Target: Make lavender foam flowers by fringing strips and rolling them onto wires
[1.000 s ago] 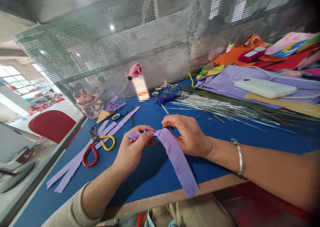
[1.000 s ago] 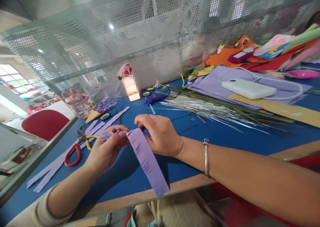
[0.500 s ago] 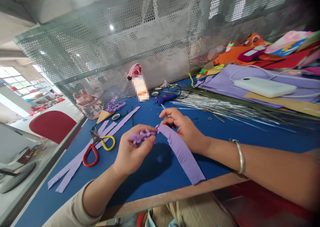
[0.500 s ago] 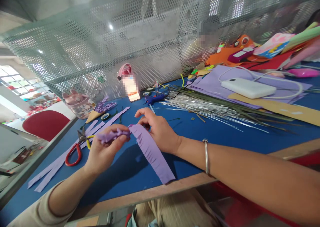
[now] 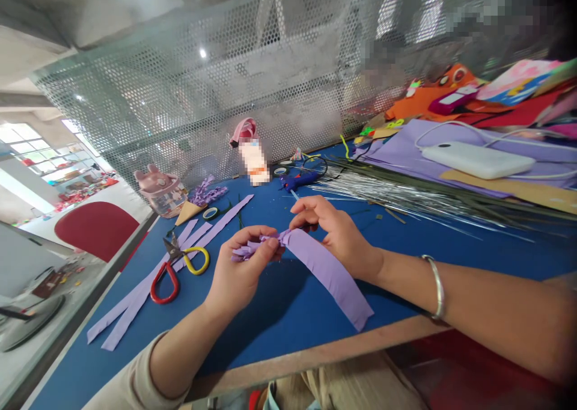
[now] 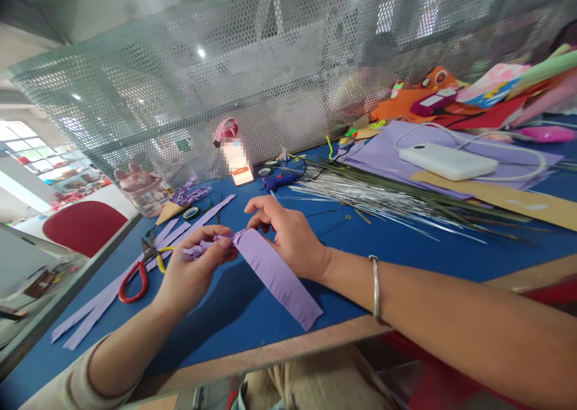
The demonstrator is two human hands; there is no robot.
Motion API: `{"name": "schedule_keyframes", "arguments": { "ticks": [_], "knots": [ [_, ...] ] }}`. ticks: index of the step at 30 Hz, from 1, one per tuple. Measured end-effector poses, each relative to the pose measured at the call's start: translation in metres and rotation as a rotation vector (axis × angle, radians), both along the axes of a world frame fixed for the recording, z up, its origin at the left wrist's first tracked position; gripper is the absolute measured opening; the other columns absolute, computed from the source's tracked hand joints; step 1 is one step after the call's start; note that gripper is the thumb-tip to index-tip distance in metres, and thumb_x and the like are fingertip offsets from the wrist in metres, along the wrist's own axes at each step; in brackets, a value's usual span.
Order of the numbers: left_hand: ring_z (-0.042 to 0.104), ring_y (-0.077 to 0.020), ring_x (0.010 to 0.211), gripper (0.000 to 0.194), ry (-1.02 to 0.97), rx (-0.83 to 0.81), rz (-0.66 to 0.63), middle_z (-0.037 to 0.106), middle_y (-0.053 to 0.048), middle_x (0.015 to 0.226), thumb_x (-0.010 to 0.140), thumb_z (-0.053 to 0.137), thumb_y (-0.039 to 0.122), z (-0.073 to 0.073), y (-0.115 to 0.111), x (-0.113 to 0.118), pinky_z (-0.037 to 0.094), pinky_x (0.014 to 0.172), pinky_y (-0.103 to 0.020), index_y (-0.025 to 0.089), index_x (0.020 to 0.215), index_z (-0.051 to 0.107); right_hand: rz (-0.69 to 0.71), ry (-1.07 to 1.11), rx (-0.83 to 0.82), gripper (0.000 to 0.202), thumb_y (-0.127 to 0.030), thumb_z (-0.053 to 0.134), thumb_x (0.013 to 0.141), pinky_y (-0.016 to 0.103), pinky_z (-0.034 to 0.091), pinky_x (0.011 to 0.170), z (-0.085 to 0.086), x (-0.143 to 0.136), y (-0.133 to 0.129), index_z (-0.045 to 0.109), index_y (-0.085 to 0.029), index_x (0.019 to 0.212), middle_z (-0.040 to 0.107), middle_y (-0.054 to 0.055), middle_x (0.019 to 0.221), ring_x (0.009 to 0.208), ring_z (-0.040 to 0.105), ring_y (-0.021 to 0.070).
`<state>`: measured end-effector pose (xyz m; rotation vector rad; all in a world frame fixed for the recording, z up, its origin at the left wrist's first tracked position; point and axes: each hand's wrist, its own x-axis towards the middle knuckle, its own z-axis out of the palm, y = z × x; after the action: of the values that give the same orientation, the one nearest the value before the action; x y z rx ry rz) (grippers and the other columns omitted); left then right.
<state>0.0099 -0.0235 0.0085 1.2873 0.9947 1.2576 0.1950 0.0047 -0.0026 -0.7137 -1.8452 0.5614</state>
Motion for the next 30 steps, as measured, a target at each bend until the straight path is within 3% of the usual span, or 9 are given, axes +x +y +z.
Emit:
{"name": "schedule_keyframes", "arguments": {
  "ticks": [5,11,15,18,22,24,27,30],
  "knots": [
    [0.064,-0.0084,0.067,0.017,0.106,0.087,0.005,0.071,-0.001,0.074,0.070,0.076,0.030,0.002,0.005,-0.007,0.053,0.067,-0.017,0.018,0.082,0.072,0.079,0.118,-0.215,0.035,-0.036,0.064,0.079,0.028,0.045,0.064,0.004,-0.002,0.000,0.041,-0.023,0.102,0.070,0.002,0.082,0.065,0.057,0.0134],
    [0.065,-0.0101,0.070,0.010,0.253,0.237,-0.008,0.073,-0.002,0.079,0.074,0.072,0.025,0.000,0.002,-0.005,0.052,0.067,-0.018,0.019,0.081,0.073,0.109,0.140,-0.340,0.041,-0.035,0.068,0.076,0.027,0.045,0.061,0.006,-0.002,0.001,0.038,-0.023,0.101,0.067,-0.001,0.079,0.064,0.057,0.0129],
    [0.067,-0.0145,0.075,0.012,0.373,0.319,-0.058,0.074,-0.007,0.085,0.076,0.070,0.025,0.003,0.008,-0.012,0.054,0.069,-0.023,0.017,0.083,0.073,0.161,0.014,-0.262,0.038,-0.033,0.065,0.079,0.026,0.046,0.063,0.008,0.005,0.005,0.040,-0.023,0.105,0.067,0.000,0.080,0.068,0.060,0.0140],
    [0.067,-0.0175,0.081,0.016,0.533,0.360,-0.207,0.073,-0.009,0.090,0.077,0.069,0.025,0.003,0.024,-0.027,0.054,0.074,-0.028,0.018,0.090,0.074,0.165,-0.204,-0.117,0.042,-0.019,0.062,0.076,0.029,0.046,0.074,0.012,0.016,0.014,0.044,-0.023,0.114,0.069,0.002,0.092,0.080,0.062,0.0158],
    [0.064,-0.0177,0.090,0.019,0.809,0.577,-0.424,0.071,-0.010,0.098,0.082,0.059,0.019,-0.008,0.048,-0.050,0.052,0.080,-0.030,0.022,0.094,0.074,0.004,-0.335,-0.016,0.057,-0.008,0.057,0.069,0.030,0.046,0.077,0.014,0.031,0.031,0.044,-0.024,0.122,0.062,0.006,0.119,0.092,0.060,0.0181],
    [0.062,-0.0169,0.092,0.028,0.942,0.646,-0.476,0.069,-0.010,0.103,0.082,0.054,0.013,-0.012,0.053,-0.058,0.050,0.082,-0.030,0.024,0.099,0.073,-0.121,-0.342,-0.017,0.042,-0.015,0.059,0.072,0.028,0.046,0.070,0.014,0.035,0.038,0.050,-0.021,0.113,0.064,0.007,0.109,0.084,0.060,0.0173],
    [0.058,-0.0178,0.107,0.047,1.033,0.623,-0.534,0.063,-0.008,0.119,0.077,0.048,0.001,-0.011,0.051,-0.064,0.047,0.092,-0.032,0.027,0.109,0.069,-0.316,-0.356,-0.055,0.013,-0.030,0.058,0.080,0.025,0.041,0.057,0.015,0.037,0.049,0.055,-0.019,0.087,0.065,0.002,0.076,0.062,0.056,0.0136],
    [0.046,-0.0232,0.126,0.062,1.083,0.542,-0.583,0.050,-0.006,0.138,0.067,0.050,-0.003,-0.005,0.042,-0.067,0.040,0.102,-0.039,0.031,0.118,0.064,-0.355,-0.513,-0.107,0.016,-0.033,0.054,0.085,0.025,0.038,0.053,0.018,0.037,0.068,0.055,-0.019,0.076,0.063,-0.001,0.062,0.053,0.054,0.0123]
  ]
}}
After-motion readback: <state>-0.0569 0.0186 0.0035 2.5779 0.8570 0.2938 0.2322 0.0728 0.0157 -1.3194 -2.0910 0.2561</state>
